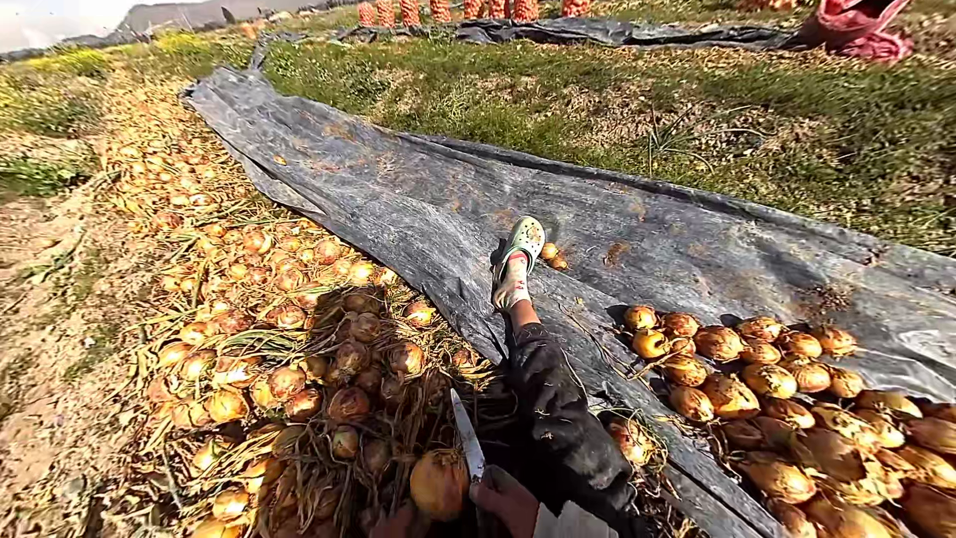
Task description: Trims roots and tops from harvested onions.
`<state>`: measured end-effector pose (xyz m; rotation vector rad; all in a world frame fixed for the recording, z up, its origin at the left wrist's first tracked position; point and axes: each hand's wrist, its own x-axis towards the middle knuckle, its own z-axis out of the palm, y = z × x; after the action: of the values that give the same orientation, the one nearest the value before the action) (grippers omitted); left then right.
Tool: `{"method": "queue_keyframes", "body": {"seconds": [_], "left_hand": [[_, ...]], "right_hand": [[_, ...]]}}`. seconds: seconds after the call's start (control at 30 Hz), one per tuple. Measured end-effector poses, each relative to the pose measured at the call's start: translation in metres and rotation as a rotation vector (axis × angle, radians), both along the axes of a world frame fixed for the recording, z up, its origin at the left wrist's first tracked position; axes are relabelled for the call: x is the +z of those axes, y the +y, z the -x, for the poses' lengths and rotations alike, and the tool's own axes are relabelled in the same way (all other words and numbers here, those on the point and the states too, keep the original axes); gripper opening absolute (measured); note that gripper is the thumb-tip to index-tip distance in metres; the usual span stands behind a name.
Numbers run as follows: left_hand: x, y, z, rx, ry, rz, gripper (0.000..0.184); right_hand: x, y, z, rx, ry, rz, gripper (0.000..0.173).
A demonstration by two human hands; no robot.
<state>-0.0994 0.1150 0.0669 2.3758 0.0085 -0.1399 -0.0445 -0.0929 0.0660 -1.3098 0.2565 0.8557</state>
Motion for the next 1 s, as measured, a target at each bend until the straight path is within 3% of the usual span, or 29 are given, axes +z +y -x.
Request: {"method": "queue_keyframes", "body": {"seconds": [0.17,0.23,0.3,0.37,0.47,0.57,0.63,0.73,0.8,1.0], "left_hand": [[0.020,0.009,0.014,-0.086,-0.277,0.002,0.028],[0.023,0.013,0.016,-0.137,-0.368,-0.037,0.030],[0.026,0.017,0.017,-0.189,-0.397,-0.077,0.029],[0.029,0.019,0.021,-0.226,-0.370,-0.090,0.027],[0.036,0.020,0.027,-0.310,-0.189,-0.017,0.022],[0.039,0.014,0.036,-0.320,0.118,0.131,0.049],[0.030,0.006,0.047,-0.198,0.198,0.172,0.054],[0.025,-0.001,0.053,-0.083,0.213,0.002,0.053],[0.038,-0.005,0.044,-0.063,0.273,-0.164,0.052],[0.027,-0.010,0.007,0.240,-0.403,-0.245,0.043]], "right_hand": [[0.016,-0.005,0.010,0.017,-0.468,0.040,0.096],[0.022,-0.009,0.011,0.027,-0.617,0.112,0.088],[0.024,-0.011,0.012,0.016,-0.653,0.090,0.061],[0.027,-0.014,0.016,0.058,-0.596,0.078,0.049],[0.029,-0.017,0.020,0.174,-0.433,0.113,0.051],[0.027,-0.017,0.029,0.272,-0.287,0.137,0.046],[0.025,-0.015,0.032,0.318,-0.213,0.156,0.040],[0.019,-0.014,0.030,0.344,-0.113,0.172,0.038],[0.016,-0.013,0.028,0.321,-0.057,0.148,0.044],[0.005,-0.011,0.023,0.216,0.044,0.079,0.050]]}}
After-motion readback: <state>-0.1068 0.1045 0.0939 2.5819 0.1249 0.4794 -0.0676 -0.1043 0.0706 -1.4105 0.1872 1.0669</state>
